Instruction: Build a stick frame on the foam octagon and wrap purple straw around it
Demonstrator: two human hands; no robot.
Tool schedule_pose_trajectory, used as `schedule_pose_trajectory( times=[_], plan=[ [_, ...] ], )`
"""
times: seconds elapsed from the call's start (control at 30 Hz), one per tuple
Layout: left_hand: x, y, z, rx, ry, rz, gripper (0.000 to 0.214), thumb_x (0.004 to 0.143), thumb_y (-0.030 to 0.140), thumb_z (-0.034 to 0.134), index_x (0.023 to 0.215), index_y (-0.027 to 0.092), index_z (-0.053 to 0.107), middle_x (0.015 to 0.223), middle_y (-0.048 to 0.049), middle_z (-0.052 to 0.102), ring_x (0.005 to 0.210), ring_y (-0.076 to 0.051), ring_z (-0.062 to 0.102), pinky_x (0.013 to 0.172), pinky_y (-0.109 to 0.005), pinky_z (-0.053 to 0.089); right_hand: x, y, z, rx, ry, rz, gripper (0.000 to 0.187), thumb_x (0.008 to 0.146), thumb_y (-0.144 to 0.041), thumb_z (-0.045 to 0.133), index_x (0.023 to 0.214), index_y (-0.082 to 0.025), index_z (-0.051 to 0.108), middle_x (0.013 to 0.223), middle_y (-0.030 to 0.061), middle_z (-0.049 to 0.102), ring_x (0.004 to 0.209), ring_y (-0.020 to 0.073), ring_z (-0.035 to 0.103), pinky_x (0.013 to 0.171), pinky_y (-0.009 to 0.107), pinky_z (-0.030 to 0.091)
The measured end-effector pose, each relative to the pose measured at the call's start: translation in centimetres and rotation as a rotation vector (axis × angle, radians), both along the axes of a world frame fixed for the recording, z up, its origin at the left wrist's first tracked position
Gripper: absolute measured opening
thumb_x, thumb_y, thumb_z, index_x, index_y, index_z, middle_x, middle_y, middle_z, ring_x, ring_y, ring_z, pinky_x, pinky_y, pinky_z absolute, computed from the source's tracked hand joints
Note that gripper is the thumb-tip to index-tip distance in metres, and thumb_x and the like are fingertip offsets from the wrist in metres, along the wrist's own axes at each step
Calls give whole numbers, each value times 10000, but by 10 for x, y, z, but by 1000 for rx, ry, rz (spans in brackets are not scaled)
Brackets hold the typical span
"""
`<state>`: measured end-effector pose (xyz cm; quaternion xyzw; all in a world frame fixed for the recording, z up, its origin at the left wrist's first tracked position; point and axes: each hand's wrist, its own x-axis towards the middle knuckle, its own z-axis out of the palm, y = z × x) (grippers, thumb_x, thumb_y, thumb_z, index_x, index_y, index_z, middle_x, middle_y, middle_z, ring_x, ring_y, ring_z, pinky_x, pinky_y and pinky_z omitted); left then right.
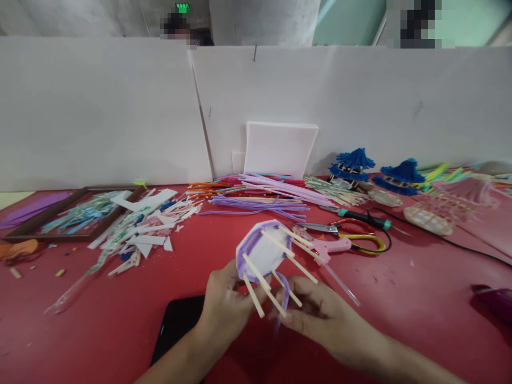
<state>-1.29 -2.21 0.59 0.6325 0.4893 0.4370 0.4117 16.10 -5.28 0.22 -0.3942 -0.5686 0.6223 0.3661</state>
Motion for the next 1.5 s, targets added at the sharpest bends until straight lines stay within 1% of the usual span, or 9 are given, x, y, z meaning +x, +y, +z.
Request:
schedule_pose_trajectory(
  times=[0.07,0.2,0.33,0.47,0.67,0.87,1.03,1.23,1.5],
  plan=[
    [1,0,-1,7,-9,2,95,636,158,715,729,171,706,630,3,722,576,-165,645,545,-221,502,-1,1,-2,-119,199,57,239,766,-364,684,802,-160,565,789,27,629,718,121,599,700,258,462],
    [4,2,-1,25,-46,21,118,635,155,708,752,166,713,665,-8,736,619,-174,658,584,-225,513,-3,3,-8,-309,427,22,343,697,-394,754,710,-147,516,622,-30,568,463,19,441,461,150,330],
    [5,4,-1,-21,-51,-10,155,622,135,711,774,162,717,677,-12,738,626,-178,658,602,-233,518,-5,3,-5,-417,425,-64,419,635,-457,779,675,-172,475,479,-82,480,372,3,281,359,141,179],
    [4,0,-1,-31,-47,-41,124,611,119,716,731,154,721,605,0,706,583,-168,637,568,-221,505,-6,2,1,-497,323,-83,449,580,-493,792,649,-179,478,390,-107,418,330,2,222,330,148,133],
    [3,-5,5,-29,-31,-166,82,601,117,726,674,153,718,609,-4,714,586,-169,646,567,-208,501,-7,4,-2,-475,150,-129,417,562,-491,789,669,-157,563,368,-111,391,301,10,266,315,156,159],
    [2,-2,3,-46,-13,-143,156,613,107,713,760,159,715,700,-21,741,635,-186,662,605,-234,516,-4,6,-7,-279,157,-29,356,648,-446,751,581,-128,605,500,-43,490,413,54,440,407,185,358],
    [4,-1,-1,-48,-89,-103,163,612,93,700,758,166,700,723,-18,741,671,-181,664,648,-234,519,-1,9,-7,-346,226,-115,336,605,-412,793,627,-137,602,501,-60,487,401,16,315,399,177,189],
    [10,0,6,-124,-247,-211,208,607,57,677,763,186,722,725,9,747,633,-133,659,630,-180,513,-3,10,-4,-381,213,-192,416,580,-457,791,564,-151,510,464,-83,407,398,20,255,393,196,154],
    [11,-1,5,-196,-295,-195,206,586,28,660,728,167,716,681,12,746,590,-117,645,603,-170,507,-7,8,-3,-575,163,-185,441,580,-479,731,541,-190,400,399,-120,277,351,16,135,374,203,74]
  ],
)
